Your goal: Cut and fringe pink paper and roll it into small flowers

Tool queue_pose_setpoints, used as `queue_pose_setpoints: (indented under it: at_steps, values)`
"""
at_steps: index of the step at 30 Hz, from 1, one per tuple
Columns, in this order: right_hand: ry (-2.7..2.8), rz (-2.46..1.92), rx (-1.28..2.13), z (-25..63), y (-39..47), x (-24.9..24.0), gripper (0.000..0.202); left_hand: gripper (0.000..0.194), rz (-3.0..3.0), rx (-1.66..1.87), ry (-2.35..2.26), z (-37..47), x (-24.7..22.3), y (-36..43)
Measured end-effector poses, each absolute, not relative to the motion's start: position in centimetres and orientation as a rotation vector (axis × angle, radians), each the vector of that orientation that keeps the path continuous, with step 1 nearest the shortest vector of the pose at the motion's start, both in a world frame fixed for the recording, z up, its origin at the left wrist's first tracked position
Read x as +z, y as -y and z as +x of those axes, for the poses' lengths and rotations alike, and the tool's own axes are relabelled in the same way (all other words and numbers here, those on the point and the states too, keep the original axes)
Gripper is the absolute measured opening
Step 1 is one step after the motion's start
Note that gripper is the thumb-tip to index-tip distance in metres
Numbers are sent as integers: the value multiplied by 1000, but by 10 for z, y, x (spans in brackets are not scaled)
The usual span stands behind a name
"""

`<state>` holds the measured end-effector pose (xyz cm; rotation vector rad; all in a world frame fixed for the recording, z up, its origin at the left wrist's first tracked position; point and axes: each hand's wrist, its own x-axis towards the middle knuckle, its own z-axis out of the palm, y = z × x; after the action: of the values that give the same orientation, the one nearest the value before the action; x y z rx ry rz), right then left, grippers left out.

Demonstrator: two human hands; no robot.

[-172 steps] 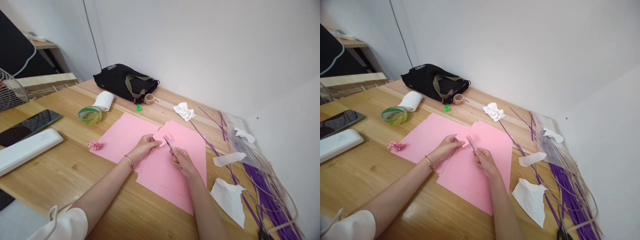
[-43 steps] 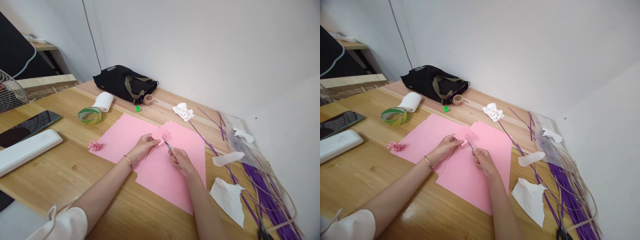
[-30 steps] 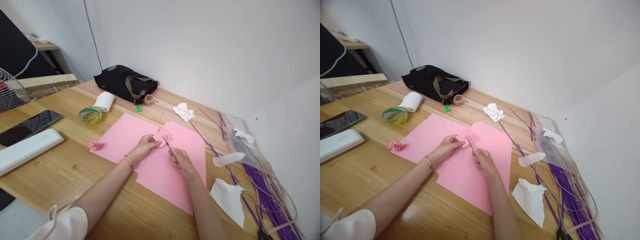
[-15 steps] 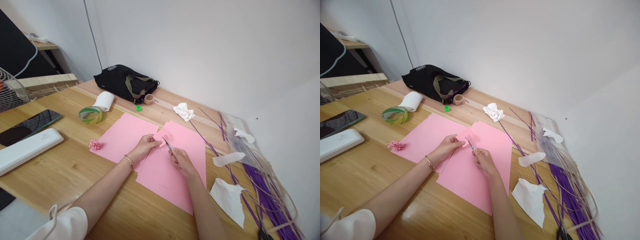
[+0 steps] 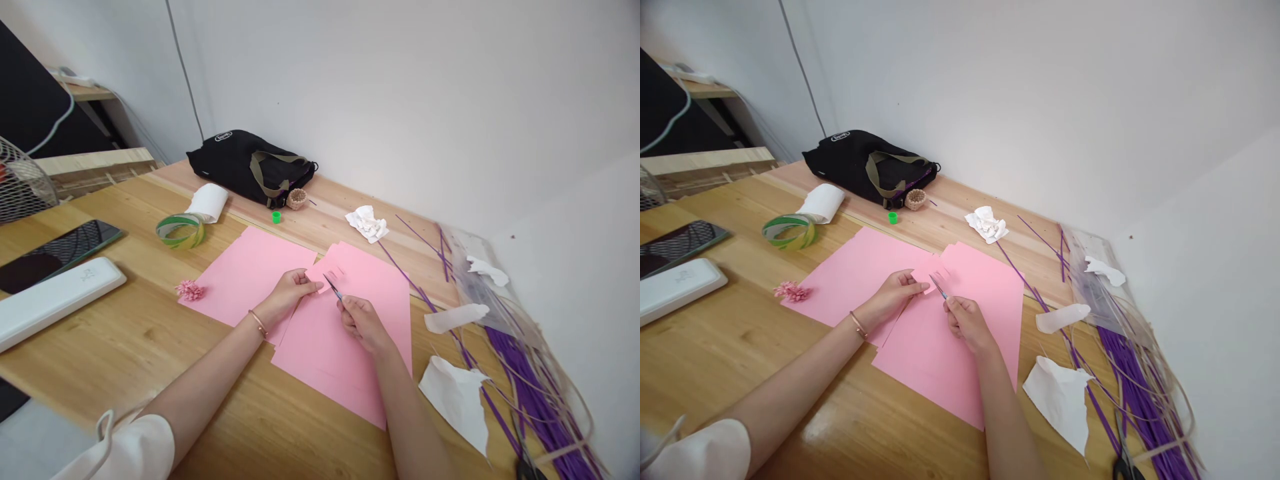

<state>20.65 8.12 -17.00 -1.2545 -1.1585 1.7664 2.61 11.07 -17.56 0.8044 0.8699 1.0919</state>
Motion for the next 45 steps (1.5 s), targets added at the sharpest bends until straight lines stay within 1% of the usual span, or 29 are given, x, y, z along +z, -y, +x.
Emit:
queue_pose_setpoints:
  at_steps: [13,29,45]
  values:
    - [1160,-1231,1767,208,-82,-172,48,37,646,1171,-891,23,-175,-115]
    - [1165,-1249,1765,208,-81,-171,49,32,755,1139,-900,26,-175,-112]
    - [1179,-1231,1763,209,-82,-174,47,32,760,1106,-865,26,-173,-111]
